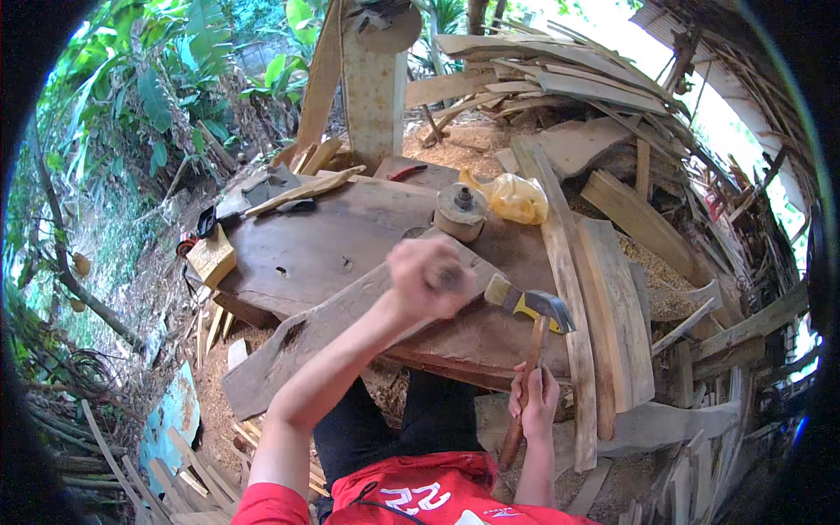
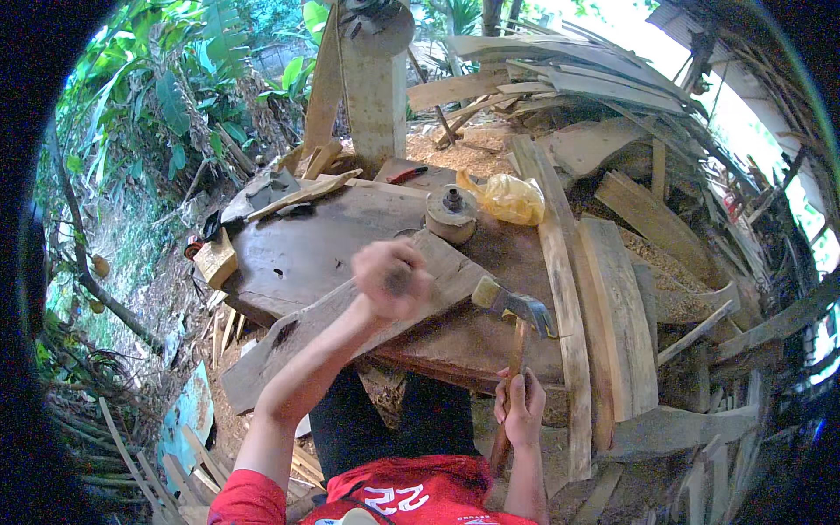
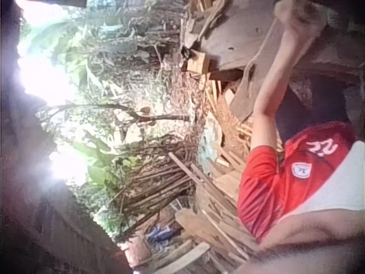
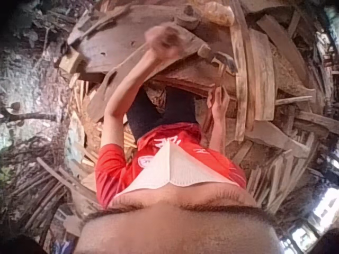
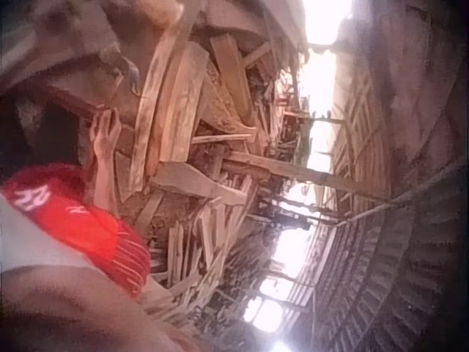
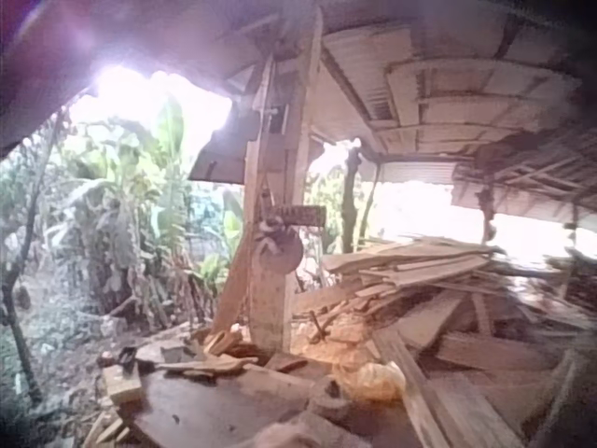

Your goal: The person carves a piece of wood using a chisel and a hammer, cleans the wood with a brush, and sands its surface with sandpaper by hand.

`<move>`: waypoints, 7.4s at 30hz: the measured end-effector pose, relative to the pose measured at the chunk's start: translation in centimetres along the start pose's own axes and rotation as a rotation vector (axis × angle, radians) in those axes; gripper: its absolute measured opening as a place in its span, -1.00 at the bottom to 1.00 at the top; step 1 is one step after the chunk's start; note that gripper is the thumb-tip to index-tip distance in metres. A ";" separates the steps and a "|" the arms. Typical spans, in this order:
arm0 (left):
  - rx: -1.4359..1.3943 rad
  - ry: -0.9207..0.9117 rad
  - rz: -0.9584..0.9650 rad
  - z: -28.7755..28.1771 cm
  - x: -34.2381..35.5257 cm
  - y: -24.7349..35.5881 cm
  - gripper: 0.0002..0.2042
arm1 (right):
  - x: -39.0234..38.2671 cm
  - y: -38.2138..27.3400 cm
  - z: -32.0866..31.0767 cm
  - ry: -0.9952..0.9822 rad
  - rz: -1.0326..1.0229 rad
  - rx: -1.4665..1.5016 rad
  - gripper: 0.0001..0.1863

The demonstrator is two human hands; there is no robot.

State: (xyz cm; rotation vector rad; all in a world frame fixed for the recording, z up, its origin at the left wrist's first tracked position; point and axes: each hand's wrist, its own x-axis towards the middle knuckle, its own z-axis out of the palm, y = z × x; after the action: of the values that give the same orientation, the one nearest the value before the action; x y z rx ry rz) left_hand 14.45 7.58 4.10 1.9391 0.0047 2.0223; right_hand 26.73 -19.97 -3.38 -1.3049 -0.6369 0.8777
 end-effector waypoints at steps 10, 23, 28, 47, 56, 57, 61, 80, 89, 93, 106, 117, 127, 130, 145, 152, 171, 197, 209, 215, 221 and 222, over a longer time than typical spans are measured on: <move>-0.109 -0.664 -0.164 5.8 -2.2 3.7 -0.72 | -2.7 0.9 -0.8 0.156 -0.063 0.036 -0.50; -0.082 -0.708 -0.270 5.8 -2.4 4.1 -0.82 | -7.6 -3.9 -1.0 0.323 -0.641 -0.023 -0.31; -0.073 -0.682 -0.295 5.7 -2.8 3.5 -0.80 | -7.5 -2.4 0.3 0.302 -0.693 -0.127 -0.28; 0.017 -0.800 -0.251 5.1 -3.3 3.5 -0.80 | -7.0 1.6 0.4 0.229 -0.635 0.037 -0.40; -0.115 -0.746 -0.305 3.9 -2.3 3.3 -0.80 | -6.6 2.8 0.4 0.248 -0.295 0.038 -0.28; -0.115 -0.751 -0.279 4.1 -2.3 3.3 -0.80 | -6.7 1.8 0.9 0.314 -0.403 0.057 -0.23; -0.093 -0.766 -0.272 4.3 -3.1 3.1 -0.80 | -6.1 -0.6 1.0 0.268 -0.323 -0.175 -0.22; -0.028 -0.798 -0.232 3.7 -3.6 2.0 -0.81 | -6.7 3.3 0.3 0.084 -0.265 -0.085 -0.26; -0.040 -0.784 -0.238 3.8 -4.2 0.9 -0.77 | -5.8 2.9 1.2 0.048 -0.162 -0.246 -0.31; -0.033 -0.783 -0.223 3.9 -4.5 1.0 -0.75 | -5.2 3.6 1.3 0.133 -0.555 -0.119 -0.34; -0.127 -0.773 -0.244 3.8 -3.3 4.4 -0.81 | -7.2 0.8 -0.1 0.098 -0.271 0.053 -0.26; -0.163 -0.717 -0.226 3.6 -3.2 3.3 -0.83 | -8.0 2.2 1.3 0.086 -0.404 -0.102 -0.26; -0.105 -0.804 -0.262 3.8 -3.3 3.2 -0.78 | -7.0 2.8 1.3 0.106 -0.617 -0.003 -0.25; -0.106 -0.778 -0.252 3.6 -3.3 3.2 -0.78 | -6.6 -0.7 1.9 -0.001 -0.026 -0.306 -0.27; -0.098 -0.812 -0.281 3.6 -2.8 3.8 -0.81 | -8.1 -0.3 1.3 0.120 -0.090 -0.423 -0.22; -0.076 -0.773 -0.284 3.2 -3.2 3.9 -0.78 | -8.0 1.5 0.8 0.057 -0.201 -0.230 -0.20; -0.097 -0.806 -0.295 3.1 -2.2 4.4 -0.82 | -7.9 -1.2 2.0 0.063 -0.249 -0.016 -0.21; -0.082 -0.763 -0.291 2.4 -3.7 3.1 -0.83 | -7.2 0.2 2.7 -0.042 -0.033 -0.318 -0.24; -0.054 -0.806 -0.289 3.4 -3.5 2.6 -0.79 | -6.5 2.9 2.1 0.115 -0.517 0.078 -0.31; -0.108 -0.739 -0.238 2.9 -3.4 2.1 -0.79 | -6.8 0.7 3.2 0.058 -0.307 -0.100 -0.24; -0.129 -0.759 -0.311 2.9 -2.5 4.0 -0.79 | -7.9 -2.1 2.8 0.166 -0.363 -0.119 -0.19; -0.094 -0.783 -0.304 3.0 -2.5 4.1 -0.79 | -7.9 -2.2 2.6 0.160 -0.375 -0.123 -0.20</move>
State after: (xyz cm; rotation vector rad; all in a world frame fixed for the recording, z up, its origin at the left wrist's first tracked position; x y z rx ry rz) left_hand 16.43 2.44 2.81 2.3586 0.0145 0.9720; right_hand 20.72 -25.23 -0.13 -1.2948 -0.7863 0.4296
